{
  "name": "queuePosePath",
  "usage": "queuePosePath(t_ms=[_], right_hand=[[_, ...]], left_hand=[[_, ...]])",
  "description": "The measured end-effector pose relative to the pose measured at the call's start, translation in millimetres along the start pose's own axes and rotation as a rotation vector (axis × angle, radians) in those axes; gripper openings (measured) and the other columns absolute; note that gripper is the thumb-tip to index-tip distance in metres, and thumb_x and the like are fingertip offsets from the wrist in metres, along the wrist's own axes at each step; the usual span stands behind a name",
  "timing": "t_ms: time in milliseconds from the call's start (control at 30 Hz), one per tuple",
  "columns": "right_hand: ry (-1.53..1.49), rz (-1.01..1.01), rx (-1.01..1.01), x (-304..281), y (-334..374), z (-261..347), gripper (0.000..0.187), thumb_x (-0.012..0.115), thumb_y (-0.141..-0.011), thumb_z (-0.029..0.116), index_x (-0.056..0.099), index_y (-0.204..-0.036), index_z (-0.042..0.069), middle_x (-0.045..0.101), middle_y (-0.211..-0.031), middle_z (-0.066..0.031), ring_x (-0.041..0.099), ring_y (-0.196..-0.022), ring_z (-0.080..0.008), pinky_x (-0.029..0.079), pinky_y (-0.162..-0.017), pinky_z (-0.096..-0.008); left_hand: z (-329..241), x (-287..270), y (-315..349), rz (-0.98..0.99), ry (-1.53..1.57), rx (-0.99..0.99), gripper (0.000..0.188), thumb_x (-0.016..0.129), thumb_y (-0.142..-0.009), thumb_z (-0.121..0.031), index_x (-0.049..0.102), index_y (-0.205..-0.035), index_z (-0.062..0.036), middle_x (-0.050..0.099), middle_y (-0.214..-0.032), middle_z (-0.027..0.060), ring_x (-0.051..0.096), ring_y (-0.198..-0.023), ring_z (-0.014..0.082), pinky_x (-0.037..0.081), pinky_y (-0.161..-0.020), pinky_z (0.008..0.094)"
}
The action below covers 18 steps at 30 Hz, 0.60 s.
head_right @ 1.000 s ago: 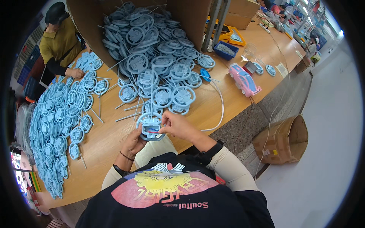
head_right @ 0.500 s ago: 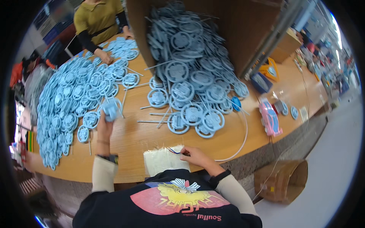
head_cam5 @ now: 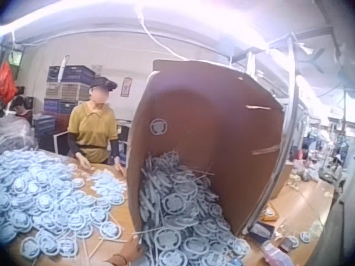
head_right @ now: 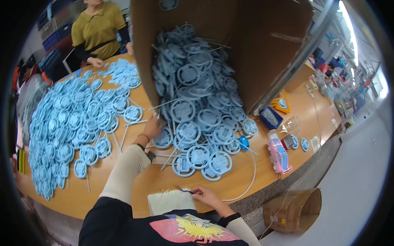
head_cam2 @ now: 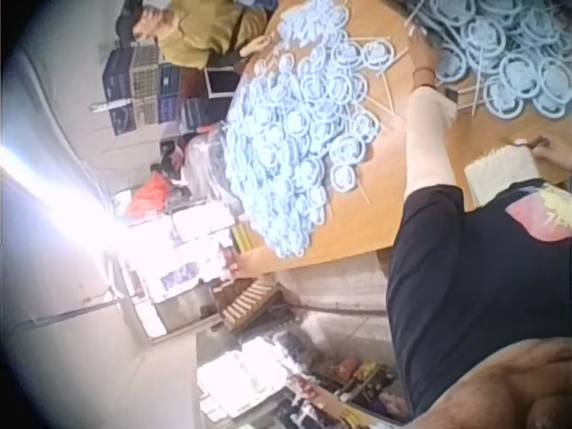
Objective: Sorting and inspecting light blue plastic fan components and wires at a workbench.
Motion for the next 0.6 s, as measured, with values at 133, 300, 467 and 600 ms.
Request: queuePosePath(t_ms=[133,300,467,600], right_hand=[[-0.006,-0.030,0.002,6.3,2.0,4.2,0.030,0.064,-0.080,0.018,0.056,-0.106,0.004,0.062,-0.092,-0.0059,0.058,-0.085,-0.0126,0.047,-0.076,-0.0264],[0.063,-0.098,-0.057,-0.1,3.8,4.1,0.030,0.065,-0.078,0.020,0.057,-0.102,0.003,0.062,-0.090,-0.0074,0.059,-0.080,-0.0154,0.048,-0.072,-0.0280],[0.148,-0.163,-0.151,-2.6,-0.4,10.5,0.032,0.065,-0.075,0.022,0.057,-0.099,0.002,0.062,-0.087,-0.0107,0.060,-0.076,-0.0188,0.048,-0.068,-0.0305],[0.162,-0.191,-0.252,-2.7,7.2,16.5,0.032,0.063,-0.078,0.022,0.056,-0.102,0.003,0.061,-0.093,-0.0083,0.058,-0.084,-0.0167,0.047,-0.074,-0.0293]], left_hand=[[-13.0,-16.9,45.3,-0.073,0.088,-0.043,0.038,0.060,-0.074,-0.020,0.055,-0.107,-0.0013,0.043,-0.122,0.0246,0.042,-0.112,0.0391,0.036,-0.095,0.0414],[-50.0,-32.0,108.3,-0.151,0.089,-0.111,0.038,0.059,-0.075,-0.015,0.055,-0.110,-0.0025,0.041,-0.124,0.0247,0.040,-0.113,0.0394,0.033,-0.096,0.0441],[-81.6,-16.4,147.6,-0.126,0.172,-0.174,0.038,0.053,-0.082,-0.015,0.049,-0.118,-0.0012,0.035,-0.129,0.0254,0.033,-0.120,0.0397,0.027,-0.101,0.0438],[-94.8,10.6,142.9,-0.098,0.182,-0.137,0.043,0.050,-0.085,-0.018,0.043,-0.124,-0.0008,0.028,-0.134,0.0268,0.026,-0.124,0.0411,0.020,-0.103,0.0472]])
Point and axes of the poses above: each hand's wrist, its own y-axis away from the middle knuckle, its own x-axis out of the palm, z = x × y, the point moved 4 cm from there along -y, towards the middle knuckle
